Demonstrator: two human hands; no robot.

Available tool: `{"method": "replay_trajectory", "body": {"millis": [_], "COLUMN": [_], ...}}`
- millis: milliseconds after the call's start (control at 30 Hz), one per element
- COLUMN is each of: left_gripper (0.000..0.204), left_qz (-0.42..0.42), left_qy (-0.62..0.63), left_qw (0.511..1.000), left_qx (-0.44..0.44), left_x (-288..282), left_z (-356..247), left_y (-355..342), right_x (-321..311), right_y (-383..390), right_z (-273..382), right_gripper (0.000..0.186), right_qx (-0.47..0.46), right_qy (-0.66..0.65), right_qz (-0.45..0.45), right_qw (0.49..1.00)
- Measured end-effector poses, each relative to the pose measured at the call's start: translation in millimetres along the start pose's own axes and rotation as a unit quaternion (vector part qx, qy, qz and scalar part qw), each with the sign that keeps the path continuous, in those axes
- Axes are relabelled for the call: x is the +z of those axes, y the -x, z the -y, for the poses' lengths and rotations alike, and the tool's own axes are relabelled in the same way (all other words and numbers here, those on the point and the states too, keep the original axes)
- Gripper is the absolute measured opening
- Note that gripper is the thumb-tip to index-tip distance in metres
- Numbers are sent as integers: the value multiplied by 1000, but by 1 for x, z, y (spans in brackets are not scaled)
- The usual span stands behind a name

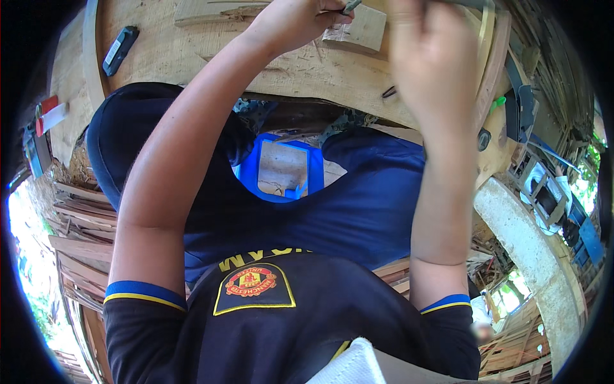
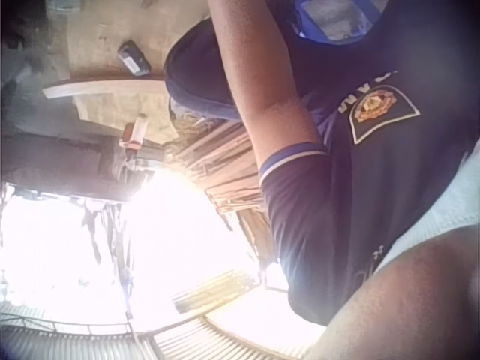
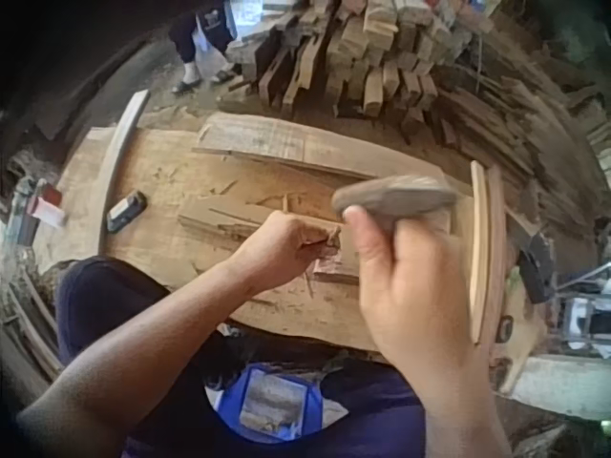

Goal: Use a hammer and chisel to carve or shape a piece of wood on a workbench.

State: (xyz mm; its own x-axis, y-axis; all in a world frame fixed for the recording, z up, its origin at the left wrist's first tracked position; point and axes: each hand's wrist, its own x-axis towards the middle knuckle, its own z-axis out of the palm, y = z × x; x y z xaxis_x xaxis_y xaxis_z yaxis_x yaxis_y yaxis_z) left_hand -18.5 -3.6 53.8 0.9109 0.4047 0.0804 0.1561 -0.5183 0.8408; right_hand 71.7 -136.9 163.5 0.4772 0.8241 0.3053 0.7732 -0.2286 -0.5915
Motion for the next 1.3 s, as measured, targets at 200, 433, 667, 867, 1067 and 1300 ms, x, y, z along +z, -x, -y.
{"method": "replay_trajectory", "body": {"millis": [200, 433, 667, 867, 1067, 1300], "left_gripper": [12, 20, 10, 12, 15, 14], "left_qz": [-73, 11, -24, -23, -30, -14], "left_qy": [51, -104, -13, -2, -23, -15], "left_qw": [989, 995, 999, 1000, 999, 1000], "left_qx": [120, 6, 35, 20, 23, 19], "left_x": [0, 3, 24, 19, 25, 21], "left_z": [6, 22, 14, 12, 15, 22], "left_y": [-5, 6, -1, -4, -5, -4], "right_x": [-10, 12, 11, 1, -3, 24], "right_y": [-13, 8, 15, 17, 10, 12], "right_z": [21, -19, -11, 1, -14, -24], "right_gripper": [26, 24, 28, 32, 38, 40], "right_qx": [-3, -5, 133, 62, 159, 116], "right_qy": [20, 119, 96, 1, 96, 58], "right_qz": [-32, 59, 128, -36, 131, 109], "right_qw": [999, 991, 978, 997, 974, 986]}}
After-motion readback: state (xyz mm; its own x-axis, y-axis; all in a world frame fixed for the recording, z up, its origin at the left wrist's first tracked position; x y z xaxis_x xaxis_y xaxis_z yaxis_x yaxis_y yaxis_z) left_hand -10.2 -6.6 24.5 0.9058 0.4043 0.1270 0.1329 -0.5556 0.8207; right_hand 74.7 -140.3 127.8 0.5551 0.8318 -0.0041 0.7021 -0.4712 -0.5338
